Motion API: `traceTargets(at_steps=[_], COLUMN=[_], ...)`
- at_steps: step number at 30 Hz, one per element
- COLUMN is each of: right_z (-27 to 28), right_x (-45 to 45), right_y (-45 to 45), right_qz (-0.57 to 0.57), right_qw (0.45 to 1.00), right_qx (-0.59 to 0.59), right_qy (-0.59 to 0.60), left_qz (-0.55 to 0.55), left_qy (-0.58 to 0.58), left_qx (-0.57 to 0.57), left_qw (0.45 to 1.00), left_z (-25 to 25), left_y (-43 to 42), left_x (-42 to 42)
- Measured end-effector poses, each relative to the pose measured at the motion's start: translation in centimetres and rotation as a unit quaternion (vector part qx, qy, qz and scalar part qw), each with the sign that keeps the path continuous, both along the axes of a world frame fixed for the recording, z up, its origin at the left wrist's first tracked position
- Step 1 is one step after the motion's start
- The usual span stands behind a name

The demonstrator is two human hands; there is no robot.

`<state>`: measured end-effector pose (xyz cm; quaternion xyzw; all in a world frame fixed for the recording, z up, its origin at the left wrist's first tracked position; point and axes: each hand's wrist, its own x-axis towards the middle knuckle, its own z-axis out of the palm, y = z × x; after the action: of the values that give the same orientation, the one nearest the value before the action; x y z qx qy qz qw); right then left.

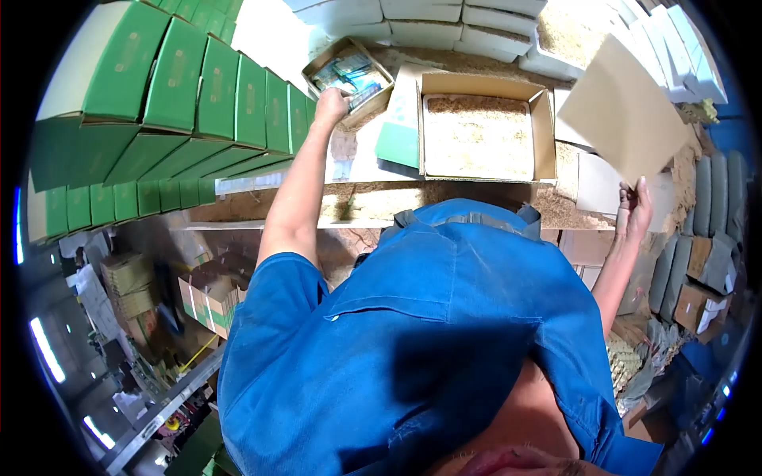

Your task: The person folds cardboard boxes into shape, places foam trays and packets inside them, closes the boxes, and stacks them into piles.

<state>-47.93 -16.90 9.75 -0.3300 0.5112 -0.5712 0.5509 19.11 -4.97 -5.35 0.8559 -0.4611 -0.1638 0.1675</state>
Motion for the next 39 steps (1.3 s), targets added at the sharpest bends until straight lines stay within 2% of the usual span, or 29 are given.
traceTargets(at_steps=[2, 7, 9, 11, 14, 17, 21, 23, 24, 25, 26, 27, 29, 30, 31, 33, 34, 36, 38, 39], right_z=[0.5, 1.3, 1.5, 2.2, 2.0, 1.4, 1.0, 2.0, 0.6, 1.1, 2.3, 4.1, 3.1, 2.5, 2.1, 2.1, 1.8, 0.9, -0.6, -1.0], right_x=[2.2, 8.5, 10.2, 11.5, 12.5, 13.9, 17.0, 19.1, 19.2, 20.1, 20.6, 21.5, 21.6, 21.5, 21.4, 21.4, 21.2, 20.9, 20.3, 20.0], right_y=[1.1, 3.1, 3.5, 4.0, 4.2, 4.7, 6.3, 7.1, 6.7, 7.1, 7.4, 7.8, 7.4, 7.6, 8.2, 8.3, 8.3, 8.3, 8.5, 8.5], right_qz=[0.055, 0.188, 0.197, 0.193, 0.202, 0.227, 0.248, 0.308, 0.277, 0.237, 0.256, 0.279, 0.293, 0.29, 0.249, 0.268, 0.268, 0.344, 0.351, 0.358], right_qw=[0.997, 0.97, 0.965, 0.957, 0.953, 0.949, 0.944, 0.898, 0.854, 0.782, 0.698, 0.654, 0.598, 0.594, 0.61, 0.56, 0.562, 0.647, 0.673, 0.696], right_qx=[0.028, 0.05, 0.049, 0.053, 0.054, 0.069, 0.076, 0.04, -0.09, -0.215, -0.088, -0.046, -0.028, -0.065, -0.157, -0.199, -0.195, -0.179, -0.182, -0.185], right_qy=[0.036, 0.145, 0.166, 0.21, 0.219, 0.206, 0.205, 0.313, 0.43, 0.535, 0.663, 0.702, 0.745, 0.748, 0.736, 0.759, 0.758, 0.657, 0.625, 0.594], left_qz=[-0.012, 0.016, 0.039, 0.033, 0.06, 0.076, 0.103, 0.1, 0.097, 0.093, 0.099, 0.102, 0.098, 0.09, 0.082, 0.075, 0.067, 0.059, 0.019, -0.024], left_qy=[0.02, 0.014, 0.053, 0.038, 0.234, 0.21, 0.188, 0.126, 0.102, 0.102, 0.095, 0.088, 0.068, 0.066, 0.065, 0.098, 0.083, 0.064, 0.104, 0.078], left_qx=[0.032, 0.027, 0.03, 0.029, -0.021, -0.043, -0.099, -0.114, -0.13, -0.13, -0.135, -0.14, -0.145, -0.154, -0.163, -0.199, -0.194, -0.191, -0.286, -0.313], left_qw=[0.999, 0.999, 0.997, 0.998, 0.97, 0.974, 0.972, 0.98, 0.982, 0.982, 0.981, 0.981, 0.982, 0.982, 0.981, 0.972, 0.975, 0.978, 0.952, 0.946], left_z=[0.2, 2.0, 2.1, 1.8, 1.4, 1.1, 3.8, 4.0, 4.8, 5.3, 5.9, 6.6, 8.4, 9.1, 10.0, 11.8, 13.0, 14.1, 14.5, 14.9], left_y=[0.0, 0.3, 0.2, 0.2, 0.7, 0.8, 1.3, 1.3, 1.5, 1.6, 1.6, 1.6, 1.5, 1.6, 1.6, 1.9, 2.0, 2.3, 2.4, 2.5], left_x=[0.3, -0.5, -0.3, 0.3, 0.5, 0.5, -1.0, -0.9, -1.3, -1.6, -1.9, -2.4, -3.6, -4.2, -4.9, -6.8, -7.8, -9.2, -10.4, -11.2])
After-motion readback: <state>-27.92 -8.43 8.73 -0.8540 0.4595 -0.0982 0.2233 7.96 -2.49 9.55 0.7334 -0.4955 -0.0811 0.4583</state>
